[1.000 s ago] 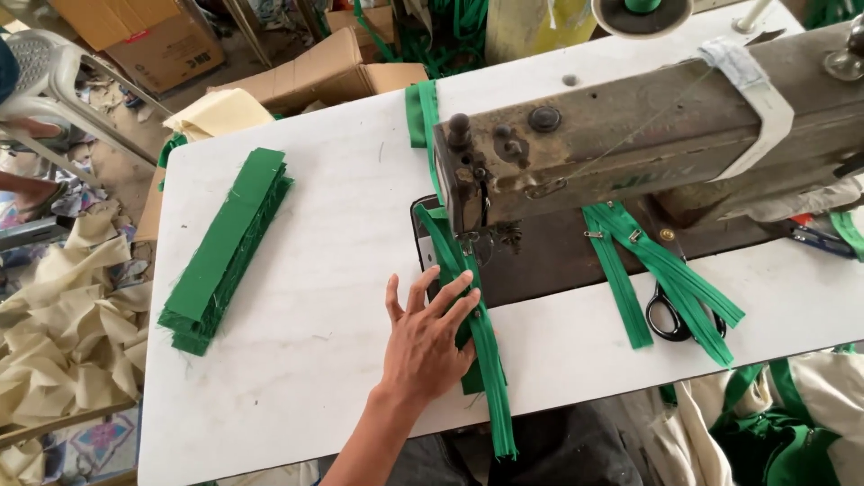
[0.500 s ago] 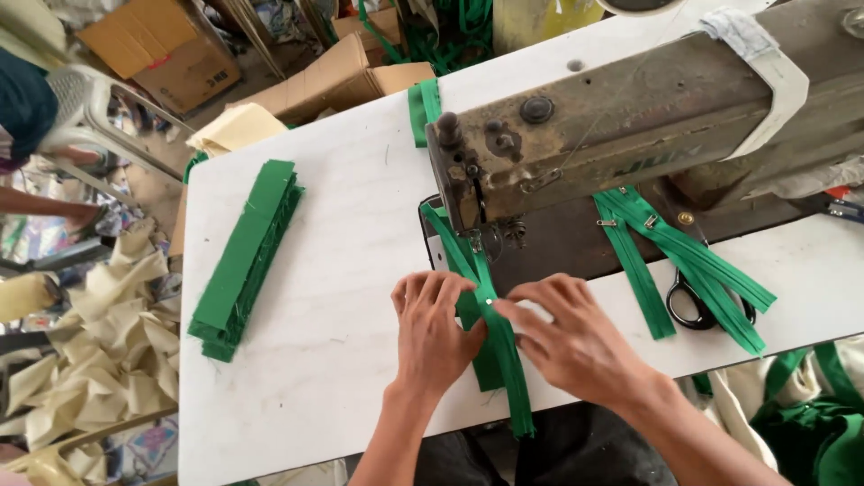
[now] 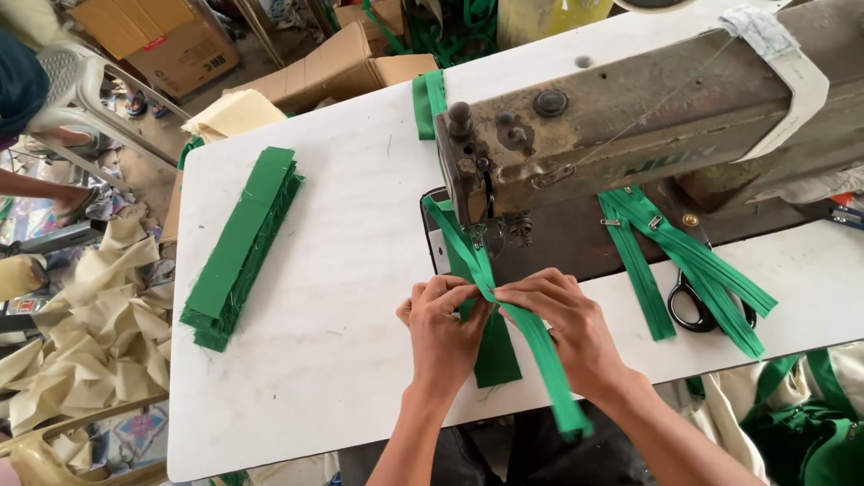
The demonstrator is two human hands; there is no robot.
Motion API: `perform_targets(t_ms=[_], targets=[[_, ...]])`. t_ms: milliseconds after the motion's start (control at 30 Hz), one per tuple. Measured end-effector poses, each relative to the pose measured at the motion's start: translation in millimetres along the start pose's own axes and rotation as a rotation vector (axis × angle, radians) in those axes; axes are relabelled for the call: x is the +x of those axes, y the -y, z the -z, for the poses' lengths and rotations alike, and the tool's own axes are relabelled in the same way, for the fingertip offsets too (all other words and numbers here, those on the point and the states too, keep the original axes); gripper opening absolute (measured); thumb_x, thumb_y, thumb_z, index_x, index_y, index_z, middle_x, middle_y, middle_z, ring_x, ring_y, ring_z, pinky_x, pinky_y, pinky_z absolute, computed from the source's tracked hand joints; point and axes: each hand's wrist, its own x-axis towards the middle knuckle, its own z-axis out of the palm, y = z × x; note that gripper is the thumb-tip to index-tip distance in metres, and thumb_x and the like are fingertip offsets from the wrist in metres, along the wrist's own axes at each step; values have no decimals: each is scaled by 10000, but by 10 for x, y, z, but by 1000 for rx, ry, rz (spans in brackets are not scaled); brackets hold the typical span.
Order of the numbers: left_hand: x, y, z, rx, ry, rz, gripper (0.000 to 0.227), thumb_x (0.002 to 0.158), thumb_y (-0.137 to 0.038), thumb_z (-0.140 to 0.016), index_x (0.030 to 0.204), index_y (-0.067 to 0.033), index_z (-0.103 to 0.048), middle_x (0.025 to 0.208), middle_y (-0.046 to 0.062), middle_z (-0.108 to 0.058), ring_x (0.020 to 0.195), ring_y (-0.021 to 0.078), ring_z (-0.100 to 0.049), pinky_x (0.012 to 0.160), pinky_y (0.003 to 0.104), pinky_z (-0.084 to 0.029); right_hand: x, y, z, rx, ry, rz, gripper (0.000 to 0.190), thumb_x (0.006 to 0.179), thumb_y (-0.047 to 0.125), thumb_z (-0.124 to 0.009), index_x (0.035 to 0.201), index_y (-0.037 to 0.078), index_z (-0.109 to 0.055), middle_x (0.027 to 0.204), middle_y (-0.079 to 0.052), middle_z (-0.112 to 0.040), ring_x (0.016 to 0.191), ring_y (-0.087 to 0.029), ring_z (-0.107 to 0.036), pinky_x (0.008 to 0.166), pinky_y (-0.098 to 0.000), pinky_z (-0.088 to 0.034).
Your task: Sewing green fabric strips using an industrial sewing machine on a factory floor
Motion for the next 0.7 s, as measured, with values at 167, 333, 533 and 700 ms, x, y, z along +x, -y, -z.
perform_targets(t_ms=[167, 333, 533, 700], targets=[[-16, -39, 141, -20, 115, -48, 41, 931, -228, -762, 953, -224, -797, 1004, -99, -719, 929, 143, -595, 841, 409, -263, 39, -12, 12, -10, 1, 67, 277, 1058, 167, -513, 1270, 94, -675, 1330, -69, -685, 1196, -334, -590, 928, -474, -592], [118, 102, 85, 278, 81, -83, 122, 969, -267, -673, 900, -205, -753, 840, -26, -592, 870, 191, -587, 916, 508, -322, 86, -33, -86, -182, -66, 273, 151, 898, -13, -655, 913, 104, -749, 902, -11, -728, 1033, -273, -667, 1018, -472, -488], [494, 250, -81, 309, -3, -113, 107, 880, -295, -704, 841, -200, -734, 826, 0, -602, 846, 246, -613, 909, 496, -334, 126, -16, -40, -240, -31, 305, 169, 875, -20, -657, 919, 117, -746, 892, -8, -706, 1003, -252, -630, 1032, -502, -469], [738, 315, -168, 351, -43, -163, 81, 842, -259, -746, 810, -185, -758, 808, 3, -616, 829, 226, -601, 912, 489, -326, 101, -45, -58, -255, 3, 295, 145, 873, -2, -665, 913, 111, -746, 875, -15, -698, 1001, -252, -620, 1036, -511, -461]])
